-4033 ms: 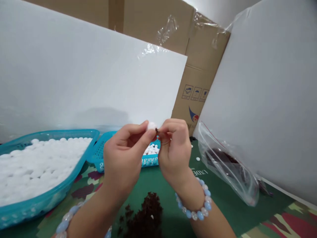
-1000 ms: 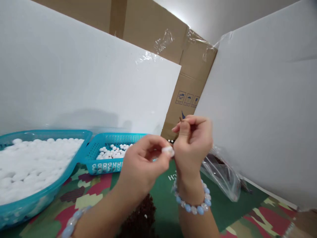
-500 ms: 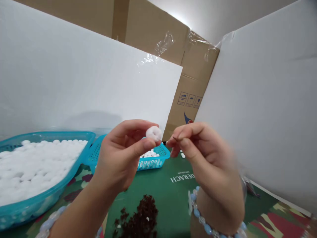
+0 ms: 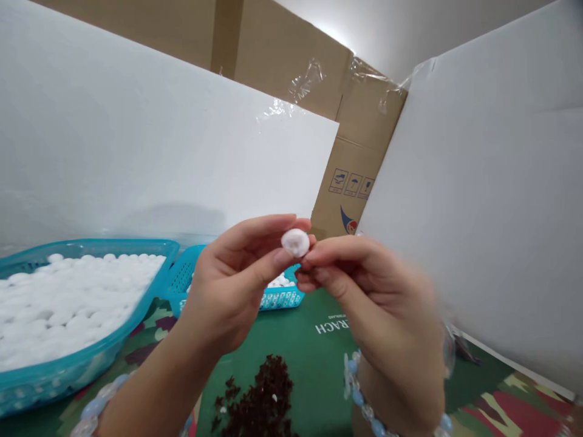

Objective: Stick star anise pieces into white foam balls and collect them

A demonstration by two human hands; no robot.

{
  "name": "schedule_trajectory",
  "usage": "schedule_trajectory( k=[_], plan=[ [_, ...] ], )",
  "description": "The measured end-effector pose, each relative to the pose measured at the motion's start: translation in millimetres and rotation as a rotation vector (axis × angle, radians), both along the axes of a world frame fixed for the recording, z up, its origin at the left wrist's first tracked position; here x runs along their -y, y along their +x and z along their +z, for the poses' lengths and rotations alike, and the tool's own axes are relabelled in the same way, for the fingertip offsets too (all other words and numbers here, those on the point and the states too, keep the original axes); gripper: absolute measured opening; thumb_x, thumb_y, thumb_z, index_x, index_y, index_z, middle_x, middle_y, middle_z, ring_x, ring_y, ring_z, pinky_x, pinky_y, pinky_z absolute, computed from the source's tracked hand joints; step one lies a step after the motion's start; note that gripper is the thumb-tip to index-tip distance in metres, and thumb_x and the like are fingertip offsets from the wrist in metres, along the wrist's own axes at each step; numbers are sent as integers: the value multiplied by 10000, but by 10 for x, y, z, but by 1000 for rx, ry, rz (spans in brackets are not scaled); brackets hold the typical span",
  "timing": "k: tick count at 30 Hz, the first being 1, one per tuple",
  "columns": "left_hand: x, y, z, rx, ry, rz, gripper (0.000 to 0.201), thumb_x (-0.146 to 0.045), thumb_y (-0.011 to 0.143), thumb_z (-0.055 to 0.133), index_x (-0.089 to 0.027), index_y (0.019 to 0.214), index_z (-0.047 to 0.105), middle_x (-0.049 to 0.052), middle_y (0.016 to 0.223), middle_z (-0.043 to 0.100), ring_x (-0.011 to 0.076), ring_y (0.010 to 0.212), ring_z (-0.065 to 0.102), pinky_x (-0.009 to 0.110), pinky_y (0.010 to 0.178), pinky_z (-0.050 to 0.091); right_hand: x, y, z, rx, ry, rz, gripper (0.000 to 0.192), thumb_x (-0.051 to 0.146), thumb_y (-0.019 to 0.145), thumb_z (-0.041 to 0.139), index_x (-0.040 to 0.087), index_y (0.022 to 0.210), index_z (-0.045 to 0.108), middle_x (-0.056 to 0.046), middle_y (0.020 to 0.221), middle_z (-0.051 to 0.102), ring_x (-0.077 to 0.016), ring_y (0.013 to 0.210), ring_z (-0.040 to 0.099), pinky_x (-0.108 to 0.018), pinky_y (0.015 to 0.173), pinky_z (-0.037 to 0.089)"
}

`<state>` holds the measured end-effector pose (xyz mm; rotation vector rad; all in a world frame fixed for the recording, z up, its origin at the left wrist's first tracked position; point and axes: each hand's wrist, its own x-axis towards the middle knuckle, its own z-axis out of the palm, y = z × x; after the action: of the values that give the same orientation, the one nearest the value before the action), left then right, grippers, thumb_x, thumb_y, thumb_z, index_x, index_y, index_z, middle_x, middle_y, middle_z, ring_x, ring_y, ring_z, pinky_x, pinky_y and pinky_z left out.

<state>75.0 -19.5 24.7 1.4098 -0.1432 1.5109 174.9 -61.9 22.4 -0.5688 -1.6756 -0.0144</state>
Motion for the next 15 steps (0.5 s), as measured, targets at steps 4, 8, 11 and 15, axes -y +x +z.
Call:
schedule_trajectory(
  k=[4, 8, 11, 15],
  plan=[
    [-4, -13, 2, -19, 28, 16, 166, -95, 553, 565, -213, 663, 604, -67, 617, 619, 62, 534, 552, 90, 488, 478, -41, -26, -22, 7, 82, -69, 123, 50, 700, 417, 163, 696, 466, 41, 635, 504, -25, 590, 498, -102, 530, 417],
    [-11, -28, 4, -4, 58, 30, 182, -72, 550, 563, -220, 648, 603, -77, 599, 610, 51, 534, 546, 85, 524, 473, -55, -36, -46, 28, 136, -125, 92, 86, 723, 397, 165, 707, 440, 32, 660, 489, -37, 596, 491, -127, 521, 416],
    [-11, -28, -2, -3, 67, 28, 185, -69, 561, 553, -227, 645, 598, -75, 603, 609, 57, 537, 547, 101, 520, 476, -48, -42, -66, -7, 111, -97, 90, 102, 729, 389, 180, 750, 427, 35, 661, 490, -42, 568, 490, -139, 498, 422],
    [10, -20, -6, -21, 63, 4, 182, -80, 569, 548, -236, 654, 589, -72, 591, 602, 65, 499, 540, 130, 474, 484, -23, -58, -69, -44, 73, 31, 144, 79, 714, 399, 193, 797, 425, 43, 630, 494, -44, 536, 497, -133, 476, 434]
  ],
)
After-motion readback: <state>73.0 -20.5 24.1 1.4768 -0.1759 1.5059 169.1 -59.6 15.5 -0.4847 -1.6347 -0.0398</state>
